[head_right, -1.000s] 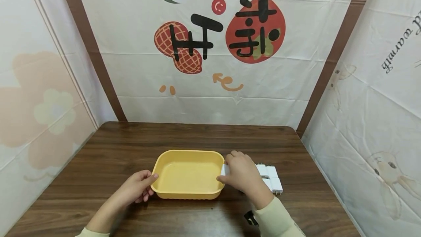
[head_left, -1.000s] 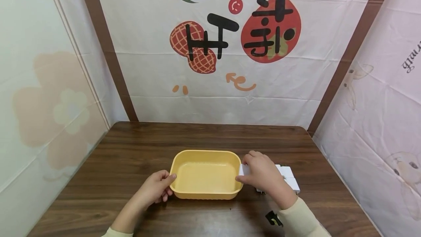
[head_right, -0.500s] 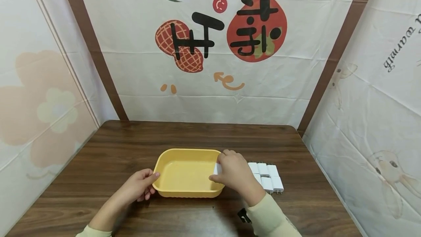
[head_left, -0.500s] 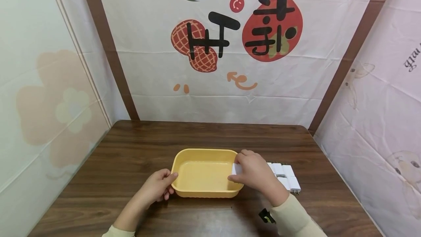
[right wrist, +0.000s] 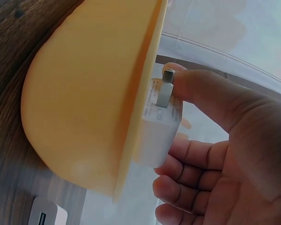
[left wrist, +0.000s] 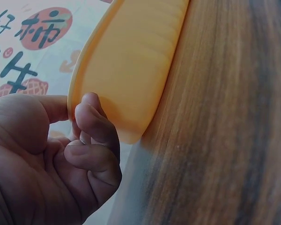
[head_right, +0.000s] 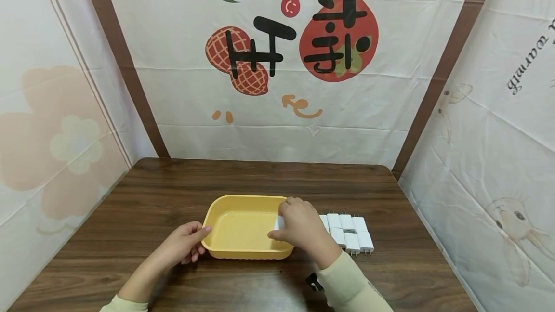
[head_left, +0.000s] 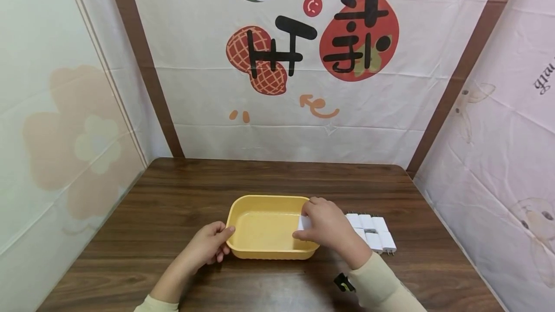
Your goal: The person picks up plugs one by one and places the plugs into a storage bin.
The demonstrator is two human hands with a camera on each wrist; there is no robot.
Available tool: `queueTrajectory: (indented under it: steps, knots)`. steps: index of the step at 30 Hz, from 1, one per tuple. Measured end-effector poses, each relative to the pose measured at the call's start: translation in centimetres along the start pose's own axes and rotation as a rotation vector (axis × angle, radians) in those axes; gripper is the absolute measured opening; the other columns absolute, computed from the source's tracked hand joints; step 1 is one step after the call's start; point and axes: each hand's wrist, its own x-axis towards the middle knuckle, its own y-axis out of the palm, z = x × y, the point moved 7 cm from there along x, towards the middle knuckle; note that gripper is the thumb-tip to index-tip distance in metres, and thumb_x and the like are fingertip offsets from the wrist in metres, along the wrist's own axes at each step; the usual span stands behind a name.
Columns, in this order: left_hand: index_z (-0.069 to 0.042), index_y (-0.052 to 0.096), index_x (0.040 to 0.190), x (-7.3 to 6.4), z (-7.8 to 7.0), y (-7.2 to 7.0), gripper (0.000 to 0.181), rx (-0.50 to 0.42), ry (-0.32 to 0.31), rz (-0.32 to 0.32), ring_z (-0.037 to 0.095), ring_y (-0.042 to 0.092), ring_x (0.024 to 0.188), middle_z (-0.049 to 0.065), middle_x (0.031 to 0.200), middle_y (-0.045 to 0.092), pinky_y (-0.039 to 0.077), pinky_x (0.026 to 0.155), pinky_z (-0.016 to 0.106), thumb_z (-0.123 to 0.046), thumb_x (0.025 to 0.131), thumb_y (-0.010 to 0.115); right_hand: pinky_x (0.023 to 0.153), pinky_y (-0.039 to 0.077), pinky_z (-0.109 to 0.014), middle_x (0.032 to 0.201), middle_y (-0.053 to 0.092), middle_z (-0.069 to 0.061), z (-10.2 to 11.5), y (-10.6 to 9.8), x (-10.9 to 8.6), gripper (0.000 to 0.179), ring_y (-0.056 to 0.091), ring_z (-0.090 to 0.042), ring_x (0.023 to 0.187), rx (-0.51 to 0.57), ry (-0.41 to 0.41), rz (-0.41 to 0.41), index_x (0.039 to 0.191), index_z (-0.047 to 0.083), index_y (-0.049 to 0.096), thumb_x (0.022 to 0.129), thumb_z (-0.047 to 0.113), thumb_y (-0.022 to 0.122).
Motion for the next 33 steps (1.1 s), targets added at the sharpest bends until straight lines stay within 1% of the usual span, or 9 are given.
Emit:
queueTrajectory:
  steps: [8,13,17,21,28,33]
  knots:
    - [0.001,0.055,0.104,-0.1,0.0,-0.1,0.039,-0.001,0.014,0.013,0.012,0.052,0.051,0.006,0.071,0.061,0.035,0.043,0.021,-0.038,0.106,0.057,0.065,0.05,-0.031,0.088,0.061,0.005,1.0,0.5,0.4,0.051,0.055,-0.013,0.073,-0.021,-0.034,0.007,0.092,0.015,0.068,0.07,0.057,0.088]
    - [-0.002,0.056,0.102,-0.1,0.0,-0.1,0.038,0.015,0.015,-0.008,0.013,0.053,0.052,0.007,0.071,0.062,0.035,0.043,0.021,-0.039,0.105,0.057,0.068,0.051,-0.033,0.088,0.062,0.005,1.7,0.7,0.8,0.051,0.056,-0.014,0.075,-0.04,-0.058,0.003,0.092,0.016,0.068,0.07,0.057,0.087]
    - [-0.001,0.056,0.103,-0.2,-0.1,-0.2,0.037,0.022,0.021,-0.021,0.014,0.053,0.051,0.007,0.07,0.062,0.035,0.042,0.022,-0.038,0.106,0.057,0.067,0.051,-0.033,0.09,0.062,0.004,2.2,1.0,1.0,0.052,0.057,-0.013,0.075,-0.034,-0.06,0.02,0.094,0.015,0.069,0.071,0.057,0.087]
    - [0.0,0.056,0.104,-0.3,-0.1,-0.1,0.038,0.016,0.024,-0.013,0.014,0.053,0.052,0.007,0.07,0.061,0.035,0.042,0.022,-0.038,0.106,0.056,0.066,0.051,-0.032,0.091,0.062,0.003,2.5,1.2,1.1,0.052,0.057,-0.013,0.075,-0.033,-0.062,0.027,0.094,0.015,0.069,0.07,0.057,0.088]
    - [-0.002,0.057,0.102,-0.1,0.1,-0.2,0.036,0.015,0.012,-0.015,0.013,0.053,0.052,0.007,0.07,0.062,0.034,0.042,0.021,-0.038,0.105,0.057,0.071,0.052,-0.032,0.088,0.063,0.006,3.3,1.5,1.5,0.052,0.058,-0.013,0.08,-0.062,-0.09,0.011,0.093,0.016,0.069,0.069,0.059,0.087]
    - [-0.002,0.057,0.102,-0.1,0.0,-0.2,0.035,0.012,0.013,-0.013,0.013,0.052,0.051,0.007,0.07,0.062,0.034,0.042,0.021,-0.037,0.105,0.057,0.071,0.051,-0.031,0.086,0.062,0.007,4.0,1.8,1.8,0.052,0.057,-0.012,0.075,-0.072,-0.107,0.019,0.092,0.017,0.069,0.069,0.059,0.086]
